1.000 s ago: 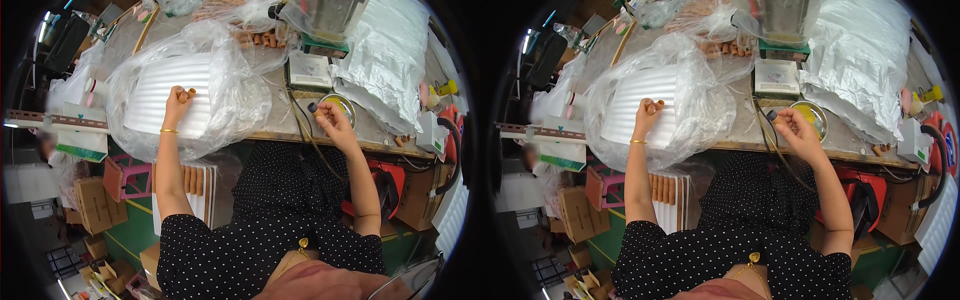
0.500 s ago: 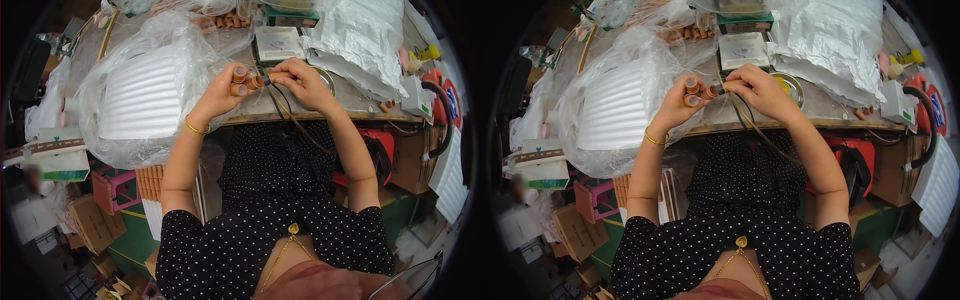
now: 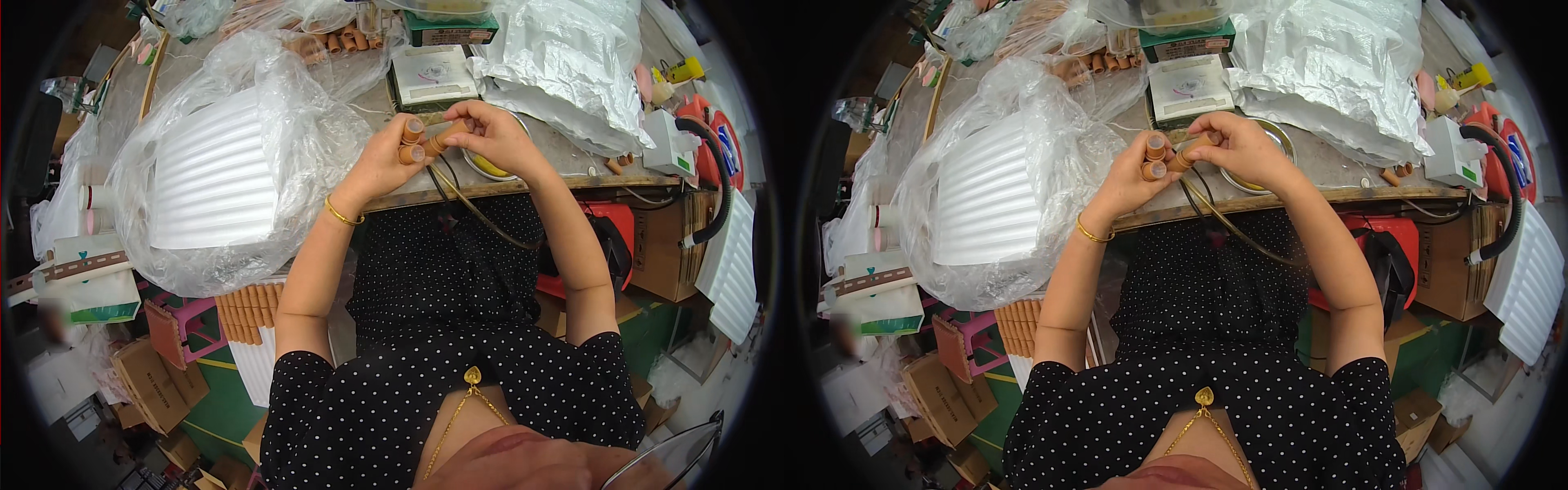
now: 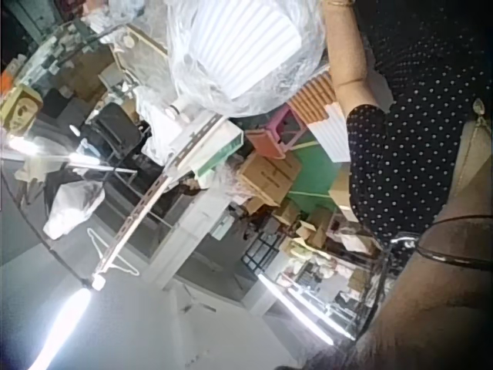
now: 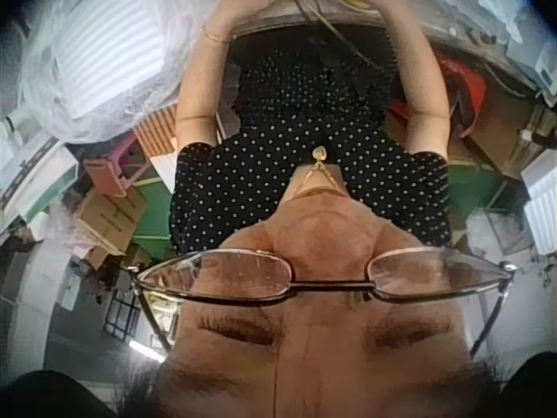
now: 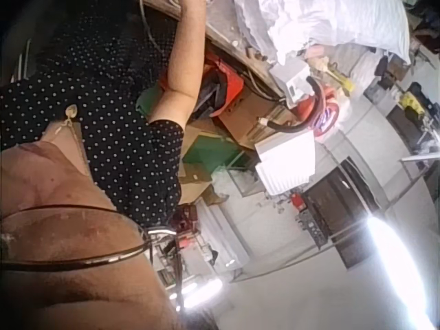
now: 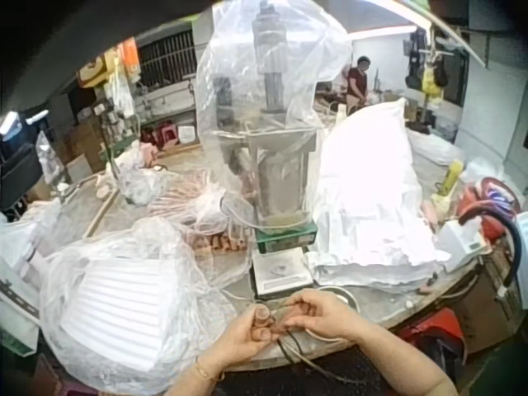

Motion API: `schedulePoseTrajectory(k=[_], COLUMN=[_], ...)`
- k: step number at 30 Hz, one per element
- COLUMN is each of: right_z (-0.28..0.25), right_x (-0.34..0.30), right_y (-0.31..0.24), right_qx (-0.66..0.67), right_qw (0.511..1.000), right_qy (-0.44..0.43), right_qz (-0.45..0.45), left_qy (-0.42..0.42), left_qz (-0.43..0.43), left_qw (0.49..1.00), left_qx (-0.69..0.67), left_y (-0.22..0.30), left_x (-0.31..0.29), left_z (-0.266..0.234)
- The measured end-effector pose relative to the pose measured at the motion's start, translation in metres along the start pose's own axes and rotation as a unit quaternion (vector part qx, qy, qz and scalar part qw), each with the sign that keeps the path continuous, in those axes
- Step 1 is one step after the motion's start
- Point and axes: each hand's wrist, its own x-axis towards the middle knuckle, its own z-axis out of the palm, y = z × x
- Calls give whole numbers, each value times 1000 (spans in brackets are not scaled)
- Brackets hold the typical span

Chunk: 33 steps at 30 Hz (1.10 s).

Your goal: Manually applying a yellow substance to small cylindrical components and placing them into a divided tray.

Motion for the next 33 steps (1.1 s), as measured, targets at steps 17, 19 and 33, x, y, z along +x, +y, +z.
schedulePoseTrajectory(k=[17, 19, 33], right_z=[-4, -4, 4], right_x=[95, 95, 42], right_y=[59, 56, -1], right_qx=[-228, -257, -7], right_qw=[944, 938, 996], right_qy=[234, 229, -82], right_qz=[49, 49, -19], left_qy=[203, 198, 106], left_qz=[-147, -163, -91], left_qw=[872, 859, 839], left_qx=[-419, -443, -526], left_y=[-13, -11, -2], left_x=[19, 14, 1], left_z=[29, 25, 5])
